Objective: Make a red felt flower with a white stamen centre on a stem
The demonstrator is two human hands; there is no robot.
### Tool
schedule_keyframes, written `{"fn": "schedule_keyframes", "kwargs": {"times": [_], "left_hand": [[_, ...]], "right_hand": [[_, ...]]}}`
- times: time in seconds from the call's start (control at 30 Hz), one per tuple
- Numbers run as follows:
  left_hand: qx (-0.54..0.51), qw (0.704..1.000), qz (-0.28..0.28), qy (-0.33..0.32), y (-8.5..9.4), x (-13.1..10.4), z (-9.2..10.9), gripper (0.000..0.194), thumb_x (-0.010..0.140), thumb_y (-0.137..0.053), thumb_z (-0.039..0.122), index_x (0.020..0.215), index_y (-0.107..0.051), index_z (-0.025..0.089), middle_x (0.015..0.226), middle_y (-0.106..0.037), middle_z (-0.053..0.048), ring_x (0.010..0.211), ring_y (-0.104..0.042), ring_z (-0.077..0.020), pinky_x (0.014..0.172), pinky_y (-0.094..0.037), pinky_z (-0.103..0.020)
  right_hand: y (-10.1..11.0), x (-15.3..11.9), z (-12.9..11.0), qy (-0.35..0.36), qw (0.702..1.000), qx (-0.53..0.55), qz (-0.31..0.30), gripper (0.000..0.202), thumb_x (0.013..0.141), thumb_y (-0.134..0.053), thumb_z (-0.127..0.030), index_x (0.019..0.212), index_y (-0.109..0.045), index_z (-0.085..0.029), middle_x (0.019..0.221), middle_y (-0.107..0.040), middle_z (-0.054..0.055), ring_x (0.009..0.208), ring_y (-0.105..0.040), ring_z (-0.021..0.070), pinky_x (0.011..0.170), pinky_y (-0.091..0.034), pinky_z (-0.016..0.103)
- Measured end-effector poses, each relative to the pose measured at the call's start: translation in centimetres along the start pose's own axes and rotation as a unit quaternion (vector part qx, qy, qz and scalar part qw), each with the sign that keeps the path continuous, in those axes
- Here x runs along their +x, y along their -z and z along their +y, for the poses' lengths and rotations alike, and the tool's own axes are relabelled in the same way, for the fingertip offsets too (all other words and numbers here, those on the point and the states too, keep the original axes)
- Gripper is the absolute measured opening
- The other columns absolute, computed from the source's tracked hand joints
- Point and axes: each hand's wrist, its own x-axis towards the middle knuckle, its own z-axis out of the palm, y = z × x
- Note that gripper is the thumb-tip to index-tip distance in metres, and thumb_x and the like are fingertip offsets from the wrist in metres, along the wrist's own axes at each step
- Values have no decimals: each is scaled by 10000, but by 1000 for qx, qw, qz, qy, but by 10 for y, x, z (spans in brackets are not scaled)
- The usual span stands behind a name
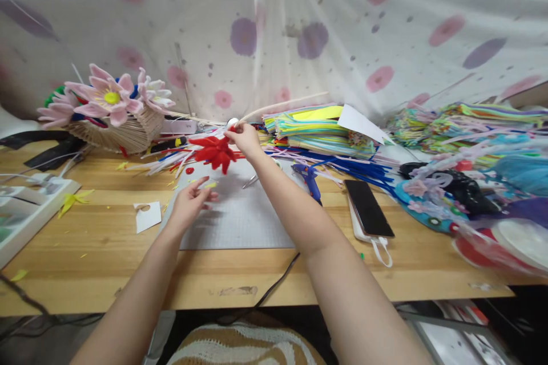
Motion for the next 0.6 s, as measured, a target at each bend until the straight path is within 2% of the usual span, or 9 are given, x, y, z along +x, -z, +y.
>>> {"fn": "schedule_keyframes", "kwargs": {"times": [0.07,0.13,0.17,0.23,0.3,0.4,0.5,0.6], "left_hand": [[-1,998,-51,42,-8,0,5,413,787,-566,306,1164,-586,138,762,-709,-55,338,-461,-83,383,-362,-226],[2,997,-66,41,-18,3,13,321,825,-538,363,988,-647,109,734,-704,-78,297,-401,-61,369,-353,-225],[-27,997,-55,45,-22,6,18,331,839,-529,395,955,-647,108,757,-706,-92,340,-456,-70,418,-406,-229],[-150,986,-34,57,-29,13,29,376,853,-527,439,1100,-589,162,980,-700,-116,612,-643,-126,627,-508,-260],[-263,963,-20,53,-33,21,42,397,883,-468,489,1168,-541,223,1119,-658,-101,868,-668,-149,777,-500,-274],[-392,920,-5,32,-35,34,60,340,938,-356,448,998,-584,203,1010,-674,-69,911,-646,-132,818,-486,-259],[-451,889,72,-19,-24,48,75,276,946,-376,319,762,-525,177,799,-651,-38,791,-628,-103,774,-481,-219],[-493,853,149,-86,8,62,92,264,953,-325,171,707,-417,185,594,-507,45,568,-523,-54,717,-458,-188]], "right_hand": [[-11,-5,-4,-28,995,97,-7,185,680,-654,-92,691,-490,-176,646,-598,-50,599,-596,88,685,-525,263],[-21,-13,-6,-50,984,164,-41,185,675,-675,-93,684,-506,-168,626,-605,-55,582,-594,75,683,-526,238],[-26,-18,-7,-62,978,188,-61,178,676,-679,-94,671,-515,-164,621,-613,-52,577,-593,71,682,-527,229],[-33,-27,-4,-91,967,222,-89,159,684,-679,-100,649,-536,-158,641,-642,-37,570,-590,67,670,-527,215],[-37,-37,0,-117,955,252,-106,128,699,-673,-106,657,-563,-157,686,-672,-21,579,-591,68,654,-526,205],[-40,-48,6,-153,939,278,-130,86,727,-663,-119,705,-595,-166,692,-675,-16,612,-604,80,651,-531,199],[-34,-56,12,-181,929,279,-163,58,758,-663,-172,779,-610,-184,760,-690,-11,665,-626,87,696,-541,210],[-18,-63,19,-223,914,270,-207,98,827,-607,-277,888,-623,-202,952,-708,16,741,-644,89,728,-544,225]]}}
